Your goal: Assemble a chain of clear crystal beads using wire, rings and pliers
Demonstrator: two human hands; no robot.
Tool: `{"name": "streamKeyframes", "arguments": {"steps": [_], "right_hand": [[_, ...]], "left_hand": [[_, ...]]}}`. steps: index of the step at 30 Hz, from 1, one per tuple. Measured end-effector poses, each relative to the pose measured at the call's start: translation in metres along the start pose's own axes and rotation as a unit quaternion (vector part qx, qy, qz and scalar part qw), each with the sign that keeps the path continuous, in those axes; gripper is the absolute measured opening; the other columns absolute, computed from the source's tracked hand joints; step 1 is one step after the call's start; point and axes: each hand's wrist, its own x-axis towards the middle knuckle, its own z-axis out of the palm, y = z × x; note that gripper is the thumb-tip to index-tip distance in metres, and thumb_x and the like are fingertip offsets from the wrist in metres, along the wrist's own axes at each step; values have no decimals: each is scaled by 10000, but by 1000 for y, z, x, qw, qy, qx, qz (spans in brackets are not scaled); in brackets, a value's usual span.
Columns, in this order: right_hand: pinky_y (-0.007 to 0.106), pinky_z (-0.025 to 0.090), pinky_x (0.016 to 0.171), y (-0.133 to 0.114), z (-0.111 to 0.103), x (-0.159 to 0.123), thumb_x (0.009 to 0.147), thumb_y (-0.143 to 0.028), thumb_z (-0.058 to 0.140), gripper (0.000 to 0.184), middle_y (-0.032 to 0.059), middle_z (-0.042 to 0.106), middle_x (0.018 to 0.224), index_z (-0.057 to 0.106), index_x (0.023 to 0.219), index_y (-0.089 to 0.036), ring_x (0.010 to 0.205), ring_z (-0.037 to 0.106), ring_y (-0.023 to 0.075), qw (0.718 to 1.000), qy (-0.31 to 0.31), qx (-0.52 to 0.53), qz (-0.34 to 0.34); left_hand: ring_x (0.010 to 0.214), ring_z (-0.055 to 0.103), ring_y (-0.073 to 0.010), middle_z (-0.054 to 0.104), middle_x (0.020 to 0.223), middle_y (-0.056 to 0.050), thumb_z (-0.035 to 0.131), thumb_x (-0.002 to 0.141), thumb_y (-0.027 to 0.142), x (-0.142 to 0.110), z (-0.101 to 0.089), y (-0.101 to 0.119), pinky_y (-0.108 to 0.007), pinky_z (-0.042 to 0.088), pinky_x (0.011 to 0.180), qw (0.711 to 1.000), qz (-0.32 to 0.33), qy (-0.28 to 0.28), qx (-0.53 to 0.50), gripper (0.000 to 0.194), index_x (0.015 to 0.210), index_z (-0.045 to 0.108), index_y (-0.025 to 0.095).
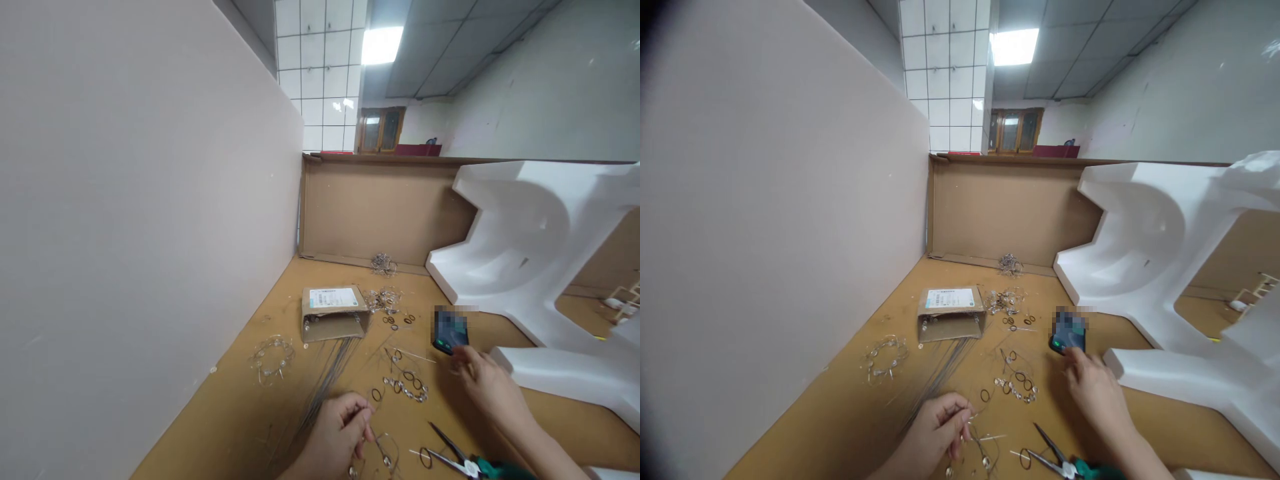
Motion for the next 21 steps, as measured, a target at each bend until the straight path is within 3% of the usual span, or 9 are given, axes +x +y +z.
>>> {"name": "streamKeyframes", "arguments": {"steps": [4, 7, 9, 11, 15, 19, 21], "right_hand": [[244, 473, 798, -45, 0, -37, 887, -419, 329, 370, 26, 699, 1047, 630, 1025, -251, 951, 638, 186, 990, -73, 73, -95], [217, 464, 796, -62, -5, -50, 889, -394, 321, 375, 12, 692, 1071, 653, 1011, -271, 941, 641, 165, 980, -114, 77, -144], [278, 478, 741, -61, -10, -45, 875, -355, 322, 361, 29, 703, 1033, 663, 970, -282, 900, 653, 204, 991, -94, 9, -97], [361, 472, 633, -54, -13, -35, 853, -340, 333, 356, 98, 726, 868, 676, 847, -244, 797, 667, 289, 995, -70, -50, -43], [376, 416, 512, -49, -11, -27, 809, -302, 389, 316, 142, 684, 632, 602, 593, -212, 629, 655, 343, 992, -65, -107, -17], [329, 449, 556, -66, -11, -50, 861, -358, 349, 316, 74, 698, 737, 609, 724, -241, 695, 656, 258, 993, -58, -86, -60], [311, 476, 663, -78, -12, -66, 873, -343, 365, 263, 69, 686, 916, 604, 918, -244, 841, 627, 226, 985, 12, -43, -165]], "left_hand": [[345, 387, -52, 567, 566, 11, 521, 710, 490, -3, -1, 9, -181, 286, 372, 998, -10, -53, -32, 389, 808, 580, 118], [340, 379, -50, 581, 569, 1, 506, 721, 470, -7, -1, 14, -180, 287, 372, 994, -12, -101, -47, 381, 826, 586, 112], [334, 360, -45, 580, 565, 2, 497, 723, 457, -8, 0, 15, -176, 272, 366, 994, -14, -105, -38, 369, 824, 583, 112], [333, 347, -43, 576, 562, 5, 489, 725, 447, -8, 0, 14, -175, 262, 364, 995, -18, -96, -22, 363, 825, 581, 111], [347, 345, -50, 562, 563, 15, 477, 737, 427, -7, 1, 14, -185, 282, 385, 997, -25, -74, 12, 354, 846, 591, 109], [406, 361, -67, 527, 523, 29, 444, 793, 360, -12, -1, 20, -194, 282, 444, 993, -6, -57, 104, 299, 816, 622, 121], [495, 432, -90, 556, 552, 9, 426, 821, 290, -15, -2, 22, -208, 298, 511, 972, 64, -36, 222, 267, 725, 630, 147]]}}
